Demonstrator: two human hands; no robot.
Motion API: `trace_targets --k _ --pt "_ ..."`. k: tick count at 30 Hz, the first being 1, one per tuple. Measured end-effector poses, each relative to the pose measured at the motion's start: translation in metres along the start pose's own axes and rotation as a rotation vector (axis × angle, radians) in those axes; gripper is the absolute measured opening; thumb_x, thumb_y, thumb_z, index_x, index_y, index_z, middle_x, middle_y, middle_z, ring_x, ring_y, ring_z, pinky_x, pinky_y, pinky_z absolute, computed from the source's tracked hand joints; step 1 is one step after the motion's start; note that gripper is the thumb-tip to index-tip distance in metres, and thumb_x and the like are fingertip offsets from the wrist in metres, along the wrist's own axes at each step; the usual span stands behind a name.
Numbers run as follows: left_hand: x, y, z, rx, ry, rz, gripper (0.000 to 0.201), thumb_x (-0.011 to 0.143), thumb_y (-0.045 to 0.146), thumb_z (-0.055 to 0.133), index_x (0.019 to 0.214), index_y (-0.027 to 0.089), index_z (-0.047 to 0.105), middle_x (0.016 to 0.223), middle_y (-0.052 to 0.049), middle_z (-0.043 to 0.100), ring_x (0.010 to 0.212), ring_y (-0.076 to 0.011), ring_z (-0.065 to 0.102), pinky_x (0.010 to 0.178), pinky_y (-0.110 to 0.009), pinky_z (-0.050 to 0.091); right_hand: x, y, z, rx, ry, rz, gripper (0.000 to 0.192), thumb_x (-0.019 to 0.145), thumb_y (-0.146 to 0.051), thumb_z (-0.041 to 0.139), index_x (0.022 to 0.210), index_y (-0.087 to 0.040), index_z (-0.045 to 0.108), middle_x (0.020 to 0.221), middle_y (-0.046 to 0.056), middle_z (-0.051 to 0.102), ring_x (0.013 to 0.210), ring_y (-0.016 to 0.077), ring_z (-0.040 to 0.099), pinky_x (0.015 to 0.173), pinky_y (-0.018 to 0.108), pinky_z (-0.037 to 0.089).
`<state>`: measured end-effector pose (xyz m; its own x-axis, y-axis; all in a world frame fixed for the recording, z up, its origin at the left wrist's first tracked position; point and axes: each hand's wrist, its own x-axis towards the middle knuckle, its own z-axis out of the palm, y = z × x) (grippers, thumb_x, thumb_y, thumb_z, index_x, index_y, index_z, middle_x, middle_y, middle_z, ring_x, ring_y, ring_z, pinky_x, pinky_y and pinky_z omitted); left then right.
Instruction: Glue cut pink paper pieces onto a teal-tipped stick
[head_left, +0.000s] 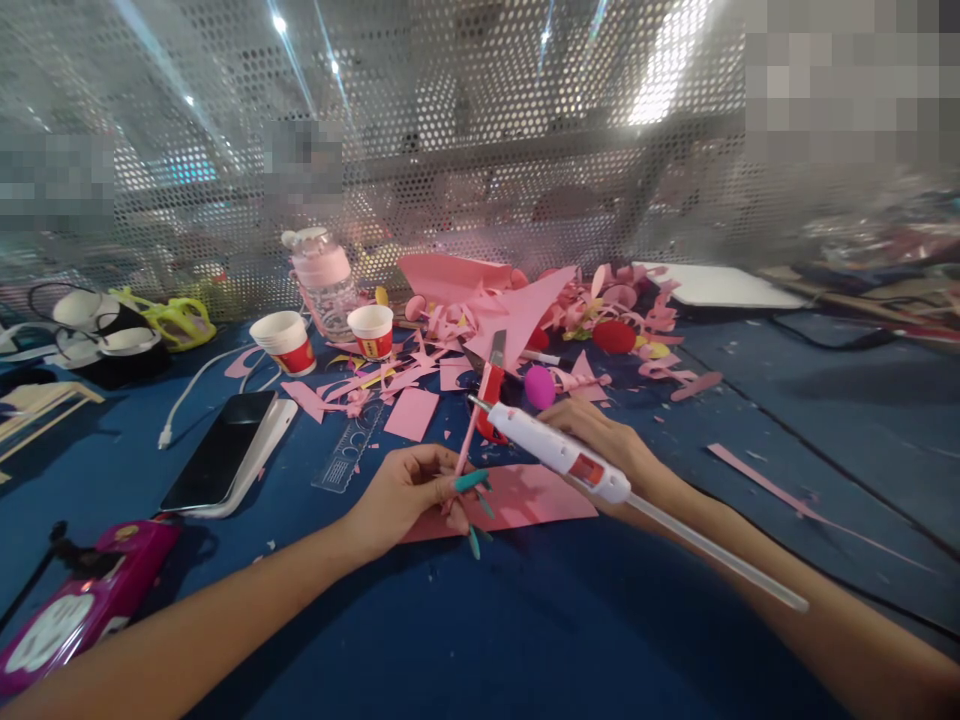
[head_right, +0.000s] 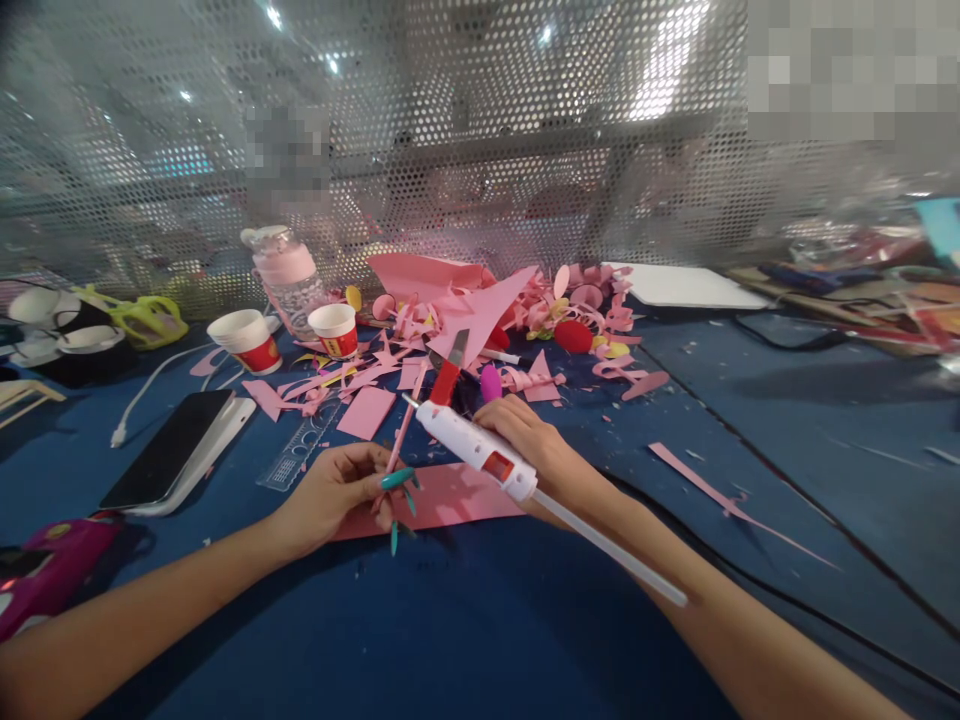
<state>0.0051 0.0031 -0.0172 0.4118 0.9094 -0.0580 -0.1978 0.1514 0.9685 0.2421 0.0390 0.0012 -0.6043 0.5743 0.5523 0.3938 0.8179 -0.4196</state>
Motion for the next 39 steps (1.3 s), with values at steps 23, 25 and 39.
trace_targets --k 23,25,39 --pt "-0.002 -0.001 0.000 -0.044 0.047 -0.023 0.018 0.065 0.021 0.070 0.073 0.011 0.058 0.067 -0.002 0.066 0.044 -0.0097 0.060 0.051 -0.025 0.053 0.001 -0.005 -0.006 0.040 -0.148 -0.038 0.019 0.080 -0.028 0.046 0.095 -0.017 0.050 0.095 0.010 0.057 0.086 0.0214 0.049 0.076 0.037 0.040" --pt "-0.002 -0.001 0.000 -0.045 0.056 -0.018 0.020 0.064 0.022 0.071 0.074 0.011 0.058 0.069 -0.002 0.066 0.044 -0.0095 0.060 0.050 -0.024 0.053 0.001 -0.004 -0.005 -0.015 -0.077 -0.012 0.017 0.079 -0.024 0.047 0.095 -0.017 0.048 0.094 0.009 0.057 0.086 0.0215 0.050 0.076 0.037 0.040" --pt "0.000 0.001 0.001 -0.030 0.062 -0.018 0.018 0.065 0.020 0.070 0.075 0.011 0.058 0.072 -0.003 0.067 0.044 -0.0090 0.060 0.052 -0.025 0.054 0.004 -0.010 -0.009 0.141 -0.246 -0.004 0.022 0.084 -0.035 0.044 0.092 -0.017 0.054 0.089 0.009 0.058 0.082 0.0192 0.051 0.073 0.034 0.041"
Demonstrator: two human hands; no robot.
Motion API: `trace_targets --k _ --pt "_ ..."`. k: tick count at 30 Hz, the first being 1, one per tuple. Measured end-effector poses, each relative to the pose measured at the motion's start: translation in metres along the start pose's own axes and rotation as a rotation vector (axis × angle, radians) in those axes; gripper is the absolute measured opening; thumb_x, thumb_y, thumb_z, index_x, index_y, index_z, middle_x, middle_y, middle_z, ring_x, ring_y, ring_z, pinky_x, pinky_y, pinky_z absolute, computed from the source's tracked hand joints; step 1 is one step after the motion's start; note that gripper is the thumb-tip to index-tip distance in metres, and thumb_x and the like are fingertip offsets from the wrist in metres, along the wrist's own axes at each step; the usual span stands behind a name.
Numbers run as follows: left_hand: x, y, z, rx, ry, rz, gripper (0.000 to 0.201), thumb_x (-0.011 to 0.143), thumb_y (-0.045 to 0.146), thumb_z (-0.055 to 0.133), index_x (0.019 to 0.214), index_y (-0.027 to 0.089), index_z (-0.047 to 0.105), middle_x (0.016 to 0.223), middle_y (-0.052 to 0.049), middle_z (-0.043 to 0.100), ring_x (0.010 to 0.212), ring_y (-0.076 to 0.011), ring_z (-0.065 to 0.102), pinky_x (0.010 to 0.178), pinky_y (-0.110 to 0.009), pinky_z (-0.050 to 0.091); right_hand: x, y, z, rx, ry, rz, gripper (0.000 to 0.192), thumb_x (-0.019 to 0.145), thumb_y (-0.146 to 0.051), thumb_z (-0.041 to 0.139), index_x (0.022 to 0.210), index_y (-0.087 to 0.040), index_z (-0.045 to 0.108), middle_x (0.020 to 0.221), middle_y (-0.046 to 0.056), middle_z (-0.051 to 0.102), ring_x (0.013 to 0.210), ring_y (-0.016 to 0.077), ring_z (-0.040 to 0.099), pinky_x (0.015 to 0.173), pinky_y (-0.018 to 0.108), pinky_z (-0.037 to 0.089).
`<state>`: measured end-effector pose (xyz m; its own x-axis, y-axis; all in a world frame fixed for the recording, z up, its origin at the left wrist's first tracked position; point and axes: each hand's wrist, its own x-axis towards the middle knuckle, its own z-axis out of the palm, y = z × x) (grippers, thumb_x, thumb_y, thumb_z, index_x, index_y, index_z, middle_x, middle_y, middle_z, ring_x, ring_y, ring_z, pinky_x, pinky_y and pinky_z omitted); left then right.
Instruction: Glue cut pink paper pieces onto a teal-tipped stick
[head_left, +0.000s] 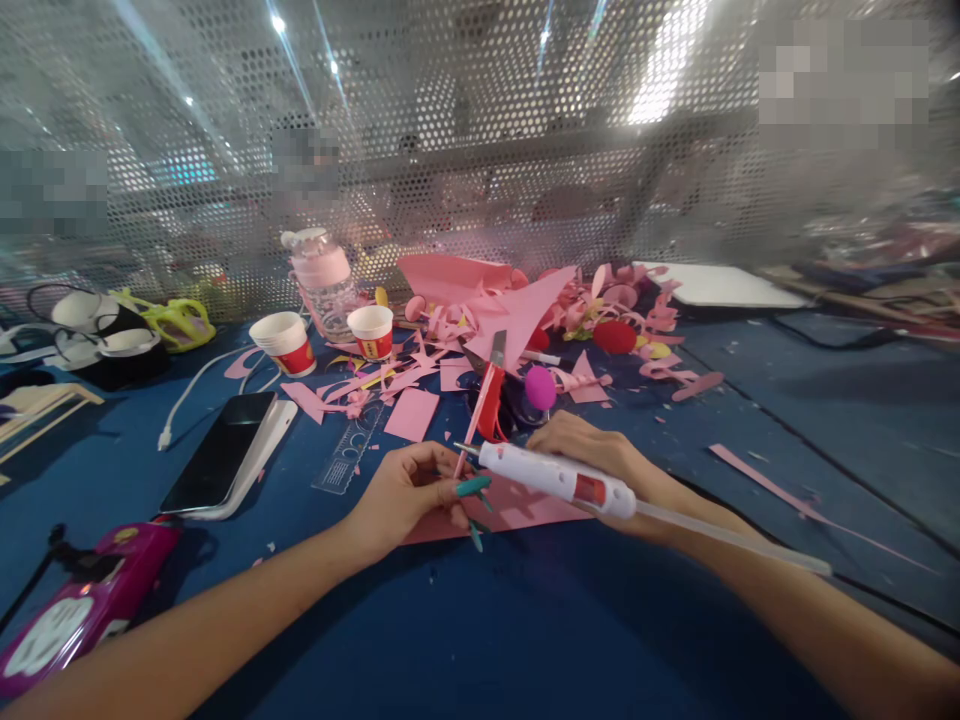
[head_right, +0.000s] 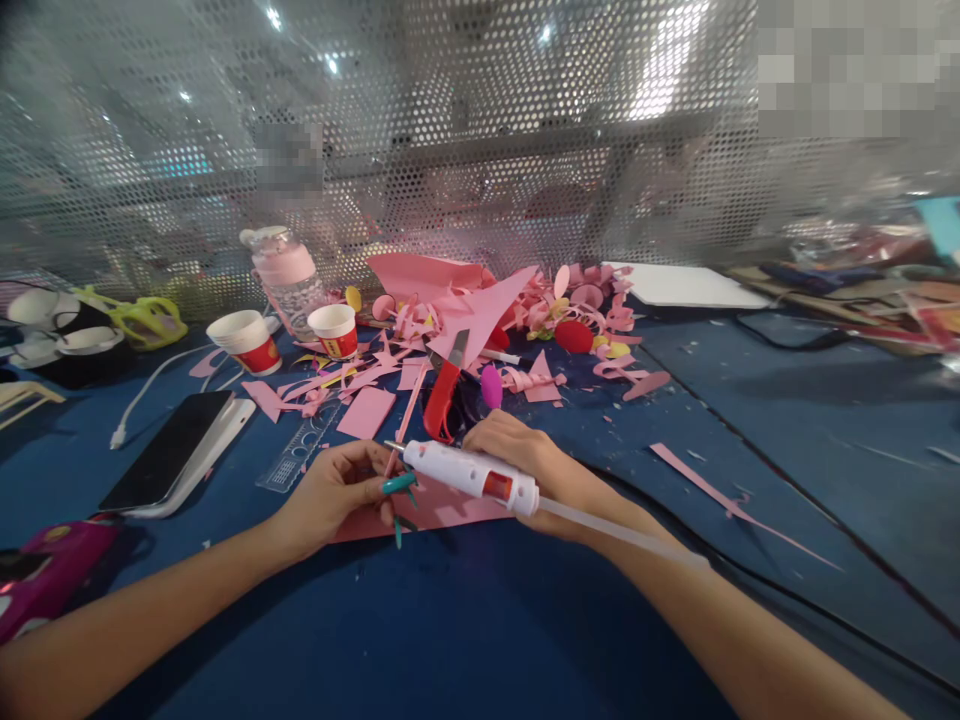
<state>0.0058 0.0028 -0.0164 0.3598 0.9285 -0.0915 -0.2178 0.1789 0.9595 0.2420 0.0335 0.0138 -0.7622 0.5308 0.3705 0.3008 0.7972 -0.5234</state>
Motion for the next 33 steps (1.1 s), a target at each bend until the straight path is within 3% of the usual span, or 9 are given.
trace_targets --k 3,10,13,18,21,24,30,33 --pt "0.000 -0.001 0.000 -0.003 0.009 0.003 0.018 0.065 0.020 0.070 0.074 0.011 0.058 0.072 -0.003 0.067 0.045 -0.0085 0.060 0.050 -0.022 0.052 -0.001 0.002 0.001 -0.057 0.058 0.026 0.019 0.083 -0.032 0.046 0.094 -0.017 0.052 0.092 0.009 0.058 0.084 0.0196 0.052 0.074 0.034 0.042" --pt "0.000 -0.003 0.000 -0.037 0.006 -0.008 0.019 0.063 0.020 0.071 0.073 0.011 0.058 0.070 -0.002 0.065 0.044 -0.0090 0.060 0.051 -0.025 0.053 -0.002 0.012 0.009 -0.261 0.332 0.112 0.023 0.078 -0.017 0.044 0.100 -0.019 0.046 0.096 0.010 0.057 0.088 0.0219 0.054 0.074 0.035 0.043" --pt "0.000 -0.002 0.000 -0.036 0.009 -0.016 0.020 0.063 0.021 0.071 0.074 0.011 0.058 0.069 -0.002 0.065 0.044 -0.0092 0.059 0.050 -0.025 0.052 -0.002 0.013 0.007 -0.260 0.306 0.108 0.023 0.078 -0.017 0.045 0.101 -0.019 0.045 0.096 0.010 0.056 0.090 0.0216 0.053 0.075 0.034 0.043" --pt "0.001 0.000 0.001 -0.020 -0.004 0.000 0.020 0.063 0.022 0.071 0.073 0.010 0.059 0.070 -0.003 0.066 0.044 -0.0089 0.060 0.049 -0.022 0.051 -0.001 0.006 0.000 -0.114 0.033 0.018 0.017 0.080 -0.027 0.048 0.094 -0.018 0.051 0.091 0.009 0.057 0.083 0.0195 0.052 0.072 0.033 0.043" --pt "0.001 0.000 0.001 -0.012 -0.012 0.004 0.020 0.064 0.023 0.071 0.072 0.011 0.058 0.070 -0.004 0.067 0.045 -0.0088 0.060 0.050 -0.021 0.050 0.000 0.002 -0.001 -0.059 -0.032 -0.002 0.019 0.082 -0.031 0.046 0.094 -0.017 0.052 0.092 0.009 0.057 0.083 0.0193 0.052 0.074 0.033 0.042" --pt "0.001 -0.002 0.000 -0.031 -0.010 0.004 0.022 0.063 0.025 0.071 0.072 0.012 0.057 0.070 -0.003 0.067 0.045 -0.0093 0.060 0.049 -0.021 0.050 -0.001 0.006 0.001 -0.099 0.021 -0.007 0.023 0.079 -0.029 0.048 0.099 -0.017 0.049 0.096 0.010 0.056 0.087 0.0211 0.052 0.076 0.034 0.042" --pt "0.002 -0.004 -0.001 -0.026 -0.002 0.000 0.021 0.063 0.024 0.071 0.074 0.012 0.058 0.066 -0.003 0.066 0.045 -0.0100 0.061 0.047 -0.019 0.048 -0.002 0.015 0.008 -0.286 0.286 0.085 0.026 0.077 -0.016 0.044 0.102 -0.019 0.044 0.098 0.010 0.055 0.093 0.0224 0.052 0.078 0.035 0.043" --pt "0.002 -0.003 0.000 -0.035 -0.006 -0.001 0.022 0.063 0.024 0.072 0.073 0.011 0.058 0.064 -0.002 0.066 0.045 -0.0099 0.061 0.048 -0.020 0.049 -0.002 0.013 0.006 -0.314 0.309 0.108 0.023 0.078 -0.016 0.044 0.101 -0.020 0.044 0.096 0.010 0.055 0.093 0.0222 0.052 0.078 0.035 0.043"
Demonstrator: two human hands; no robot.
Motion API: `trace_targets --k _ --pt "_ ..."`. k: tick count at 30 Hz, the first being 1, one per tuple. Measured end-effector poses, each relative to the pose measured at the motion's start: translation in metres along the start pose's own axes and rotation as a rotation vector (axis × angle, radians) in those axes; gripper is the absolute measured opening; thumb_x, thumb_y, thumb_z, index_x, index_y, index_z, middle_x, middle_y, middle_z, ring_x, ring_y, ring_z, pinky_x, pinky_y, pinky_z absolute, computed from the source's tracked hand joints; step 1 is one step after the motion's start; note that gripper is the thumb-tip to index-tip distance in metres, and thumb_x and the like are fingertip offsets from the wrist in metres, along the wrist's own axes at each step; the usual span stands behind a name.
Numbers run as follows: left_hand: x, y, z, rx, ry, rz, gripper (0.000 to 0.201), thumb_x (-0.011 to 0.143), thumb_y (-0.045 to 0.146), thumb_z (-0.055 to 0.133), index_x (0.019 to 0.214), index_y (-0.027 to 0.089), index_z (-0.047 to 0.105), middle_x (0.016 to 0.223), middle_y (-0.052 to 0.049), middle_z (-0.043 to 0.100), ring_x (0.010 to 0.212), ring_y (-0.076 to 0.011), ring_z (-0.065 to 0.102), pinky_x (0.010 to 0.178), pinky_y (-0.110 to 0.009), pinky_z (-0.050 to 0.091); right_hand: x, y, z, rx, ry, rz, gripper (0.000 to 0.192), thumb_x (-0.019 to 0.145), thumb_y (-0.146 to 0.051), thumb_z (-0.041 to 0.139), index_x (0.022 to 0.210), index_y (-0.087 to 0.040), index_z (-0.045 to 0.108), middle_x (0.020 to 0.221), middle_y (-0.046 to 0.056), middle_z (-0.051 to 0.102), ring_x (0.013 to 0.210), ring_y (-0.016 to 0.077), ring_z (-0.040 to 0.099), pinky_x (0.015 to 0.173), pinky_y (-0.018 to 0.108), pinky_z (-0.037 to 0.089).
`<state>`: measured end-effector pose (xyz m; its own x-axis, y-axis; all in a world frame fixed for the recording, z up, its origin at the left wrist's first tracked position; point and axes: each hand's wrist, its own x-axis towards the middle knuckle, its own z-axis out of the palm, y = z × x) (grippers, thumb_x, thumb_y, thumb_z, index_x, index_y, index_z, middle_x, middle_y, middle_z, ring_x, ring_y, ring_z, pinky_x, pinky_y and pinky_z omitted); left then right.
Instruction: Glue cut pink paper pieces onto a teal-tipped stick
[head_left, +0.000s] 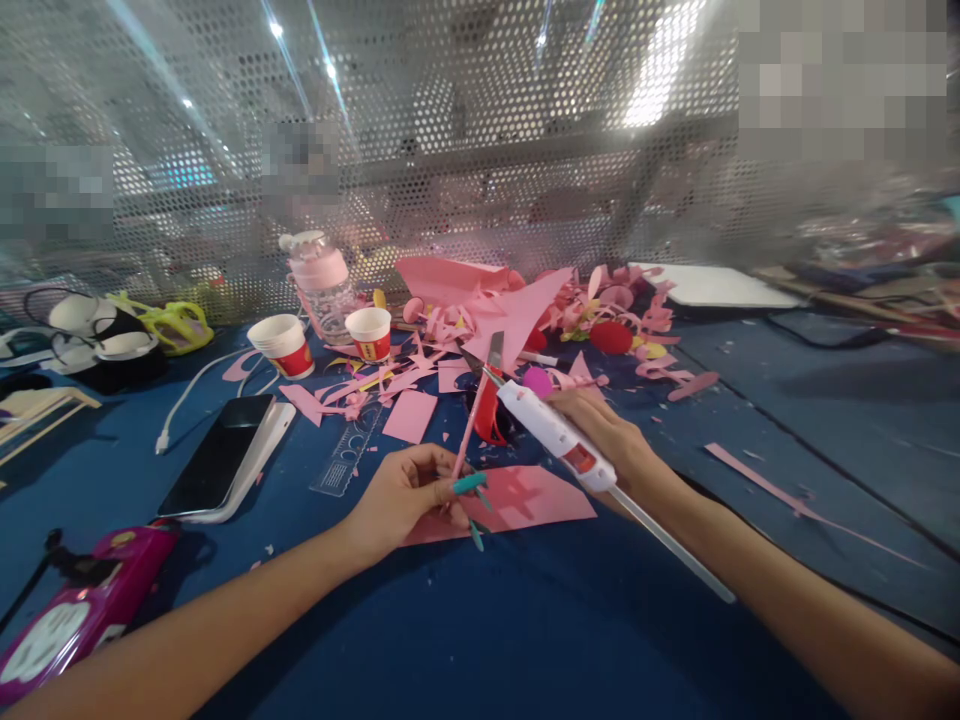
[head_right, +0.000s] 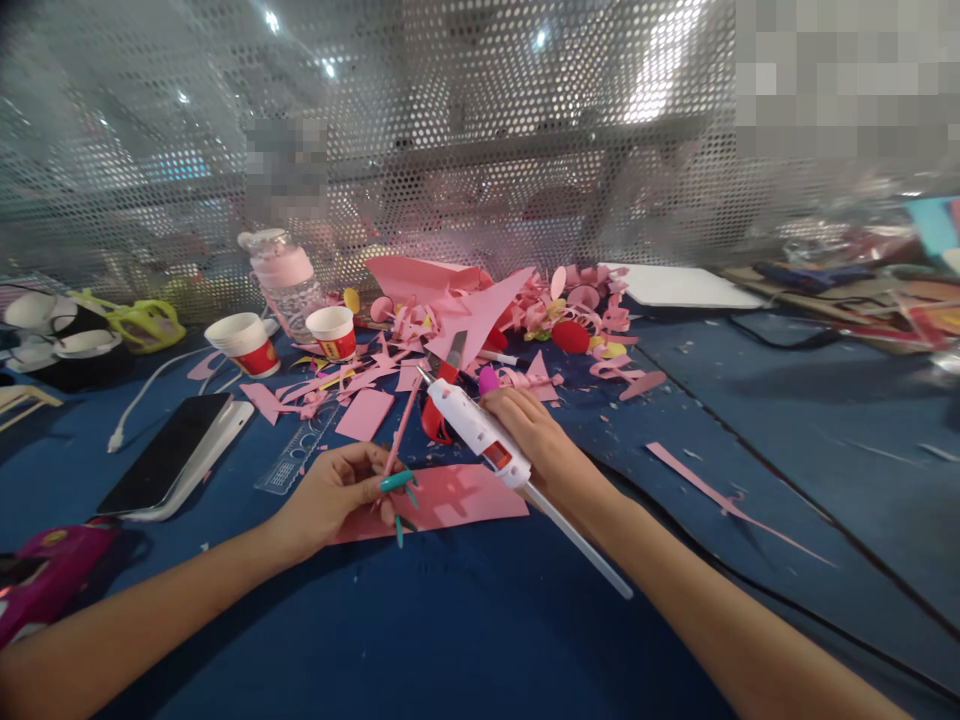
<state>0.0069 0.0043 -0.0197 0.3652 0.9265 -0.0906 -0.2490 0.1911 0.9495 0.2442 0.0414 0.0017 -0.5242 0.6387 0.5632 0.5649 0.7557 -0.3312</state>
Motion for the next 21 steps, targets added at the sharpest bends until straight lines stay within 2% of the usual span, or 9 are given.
trace_targets --k 2,6,8,12,14,21 --pt "0.000 0.001 0.000 -0.002 -0.001 0.004 0.022 0.062 0.024 0.072 0.072 0.011 0.058 0.064 -0.002 0.066 0.044 -0.0098 0.061 0.048 -0.020 0.049 0.000 -0.001 -0.003 0.031 -0.066 -0.015 0.022 0.078 -0.018 0.045 0.100 -0.019 0.045 0.094 0.010 0.056 0.088 0.0212 0.053 0.075 0.034 0.044" --pt "-0.001 0.002 0.001 0.006 -0.003 0.015 0.021 0.063 0.024 0.071 0.073 0.011 0.058 0.066 -0.002 0.066 0.046 -0.0097 0.062 0.049 -0.020 0.049 -0.002 -0.004 -0.008 0.172 -0.195 -0.145 0.021 0.076 -0.025 0.046 0.096 -0.019 0.046 0.090 0.009 0.055 0.081 0.0210 0.053 0.070 0.036 0.046" --pt "-0.001 0.003 0.002 0.004 0.000 0.014 0.021 0.063 0.024 0.072 0.072 0.011 0.058 0.067 -0.002 0.066 0.047 -0.0103 0.062 0.050 -0.021 0.050 -0.004 -0.006 -0.009 0.201 -0.149 -0.154 0.024 0.075 -0.025 0.045 0.098 -0.021 0.044 0.090 0.009 0.055 0.080 0.0213 0.054 0.067 0.036 0.047" --pt "-0.002 0.005 0.004 -0.013 0.001 0.003 0.023 0.061 0.024 0.073 0.072 0.011 0.058 0.068 -0.001 0.066 0.047 -0.0107 0.062 0.051 -0.023 0.052 -0.008 -0.012 -0.009 0.176 0.055 -0.081 0.023 0.072 -0.025 0.048 0.094 -0.027 0.043 0.083 0.006 0.054 0.068 0.0214 0.053 0.055 0.036 0.045" --pt "-0.002 0.006 0.005 -0.015 0.003 -0.007 0.024 0.061 0.025 0.074 0.072 0.011 0.058 0.069 -0.002 0.066 0.047 -0.0107 0.062 0.051 -0.024 0.052 -0.009 -0.014 -0.009 0.170 0.116 -0.056 0.020 0.071 -0.027 0.048 0.091 -0.029 0.044 0.079 0.005 0.053 0.065 0.0215 0.053 0.052 0.036 0.044" --pt "-0.003 0.007 0.006 -0.004 0.007 -0.017 0.023 0.061 0.024 0.074 0.072 0.011 0.058 0.068 -0.002 0.066 0.048 -0.0103 0.061 0.052 -0.024 0.052 -0.009 -0.018 -0.009 0.139 0.101 -0.032 0.023 0.071 -0.026 0.046 0.094 -0.031 0.043 0.081 0.005 0.054 0.065 0.0211 0.053 0.051 0.036 0.045"
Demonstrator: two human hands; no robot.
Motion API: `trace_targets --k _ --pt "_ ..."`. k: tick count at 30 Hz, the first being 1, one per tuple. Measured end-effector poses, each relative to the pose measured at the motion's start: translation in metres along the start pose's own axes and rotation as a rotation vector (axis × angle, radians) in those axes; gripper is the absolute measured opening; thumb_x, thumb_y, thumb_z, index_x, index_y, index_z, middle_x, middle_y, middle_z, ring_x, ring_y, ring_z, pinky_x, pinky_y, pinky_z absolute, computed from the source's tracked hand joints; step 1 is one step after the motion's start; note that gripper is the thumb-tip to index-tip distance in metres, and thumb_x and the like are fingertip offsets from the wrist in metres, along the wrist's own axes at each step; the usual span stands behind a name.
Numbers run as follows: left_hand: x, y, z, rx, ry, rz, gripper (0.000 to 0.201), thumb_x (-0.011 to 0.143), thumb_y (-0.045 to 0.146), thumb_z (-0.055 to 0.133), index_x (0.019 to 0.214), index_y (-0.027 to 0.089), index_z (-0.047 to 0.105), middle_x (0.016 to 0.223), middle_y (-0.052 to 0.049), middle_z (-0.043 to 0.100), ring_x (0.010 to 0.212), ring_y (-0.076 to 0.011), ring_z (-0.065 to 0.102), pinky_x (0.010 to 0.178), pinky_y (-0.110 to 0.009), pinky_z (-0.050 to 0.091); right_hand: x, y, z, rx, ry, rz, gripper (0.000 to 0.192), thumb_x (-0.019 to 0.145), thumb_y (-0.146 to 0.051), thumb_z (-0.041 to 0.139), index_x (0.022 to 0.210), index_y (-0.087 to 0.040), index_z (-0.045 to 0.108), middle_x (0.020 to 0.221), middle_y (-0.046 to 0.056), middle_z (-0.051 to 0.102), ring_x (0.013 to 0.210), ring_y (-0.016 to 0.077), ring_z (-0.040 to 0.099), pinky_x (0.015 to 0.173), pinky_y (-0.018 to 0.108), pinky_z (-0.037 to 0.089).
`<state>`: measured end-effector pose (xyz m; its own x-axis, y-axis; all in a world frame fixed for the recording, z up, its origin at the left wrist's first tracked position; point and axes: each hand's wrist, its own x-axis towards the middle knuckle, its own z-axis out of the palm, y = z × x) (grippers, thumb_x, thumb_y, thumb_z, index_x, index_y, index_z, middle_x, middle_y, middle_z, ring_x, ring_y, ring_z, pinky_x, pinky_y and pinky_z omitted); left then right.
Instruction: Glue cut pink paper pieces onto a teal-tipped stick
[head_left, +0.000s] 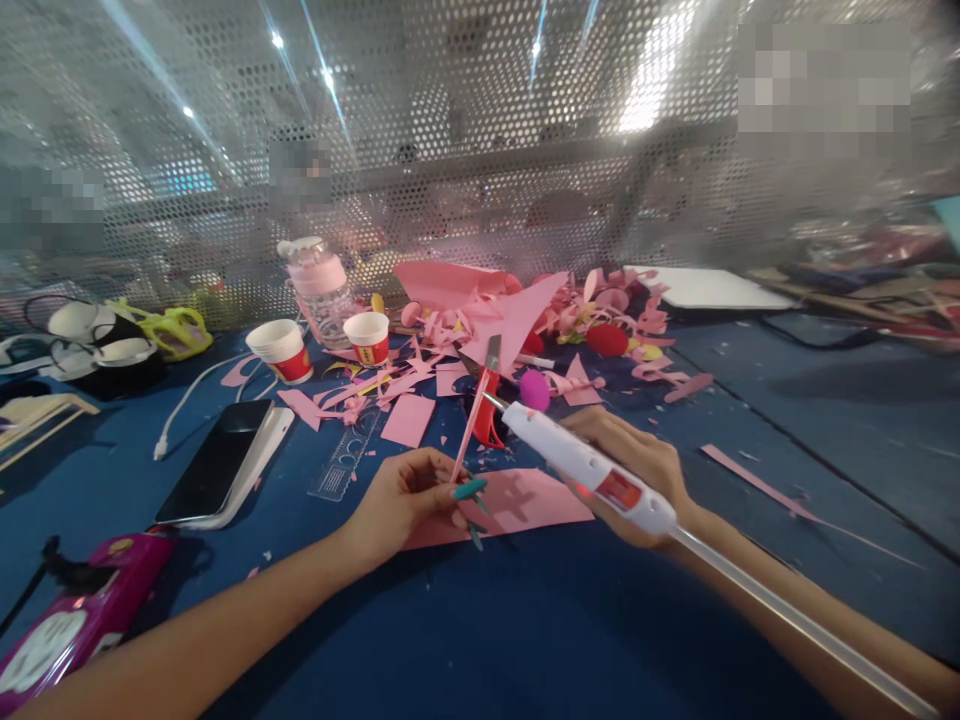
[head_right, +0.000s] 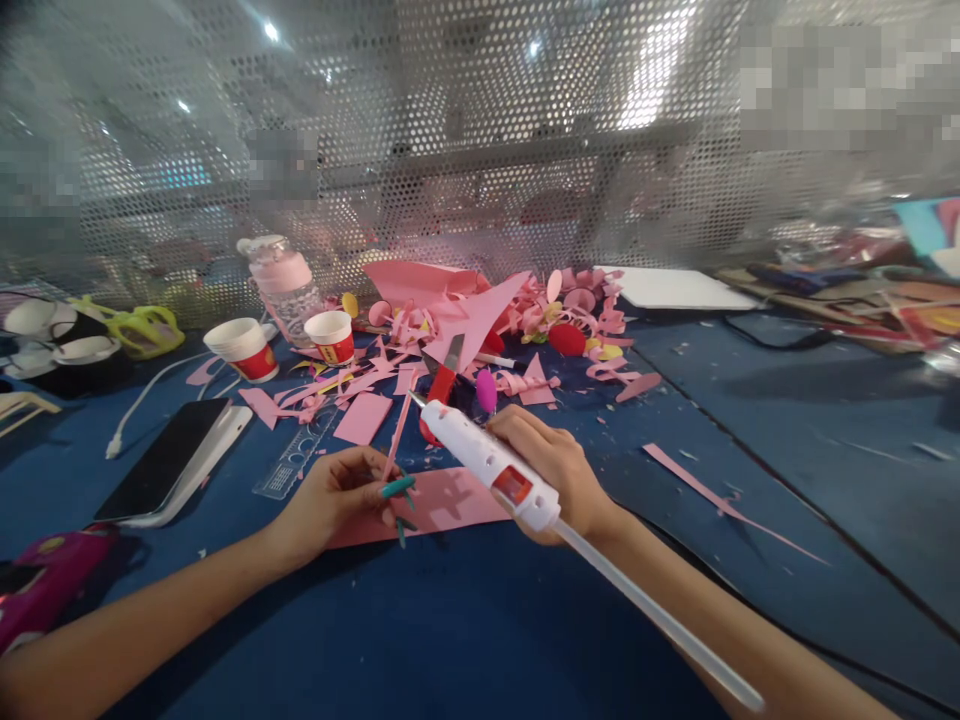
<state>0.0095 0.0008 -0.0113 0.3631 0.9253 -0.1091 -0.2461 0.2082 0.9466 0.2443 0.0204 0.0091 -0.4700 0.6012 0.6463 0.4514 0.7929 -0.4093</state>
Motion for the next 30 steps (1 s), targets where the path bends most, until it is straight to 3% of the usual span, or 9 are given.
trace_targets --k 5,30 --pt "-0.0009 0.0000 0.0004 -0.002 0.002 -0.004 0.021 0.061 0.022 0.073 0.072 0.011 0.059 0.071 -0.003 0.068 0.048 -0.0097 0.061 0.052 -0.023 0.051 0.0008 -0.0020 0.0000 -0.056 0.064 0.057 0.021 0.072 -0.025 0.047 0.091 -0.031 0.043 0.076 0.005 0.053 0.060 0.0215 0.052 0.050 0.038 0.045" --pt "-0.0007 -0.0012 -0.0005 0.032 0.039 0.021 0.022 0.059 0.023 0.075 0.069 0.011 0.058 0.068 -0.003 0.067 0.050 -0.0107 0.061 0.053 -0.023 0.052 0.0009 -0.0033 -0.0001 -0.030 0.068 0.121 0.006 0.073 -0.029 0.046 0.077 -0.028 0.042 0.064 0.001 0.045 0.050 0.0163 0.041 0.043 0.031 0.035"
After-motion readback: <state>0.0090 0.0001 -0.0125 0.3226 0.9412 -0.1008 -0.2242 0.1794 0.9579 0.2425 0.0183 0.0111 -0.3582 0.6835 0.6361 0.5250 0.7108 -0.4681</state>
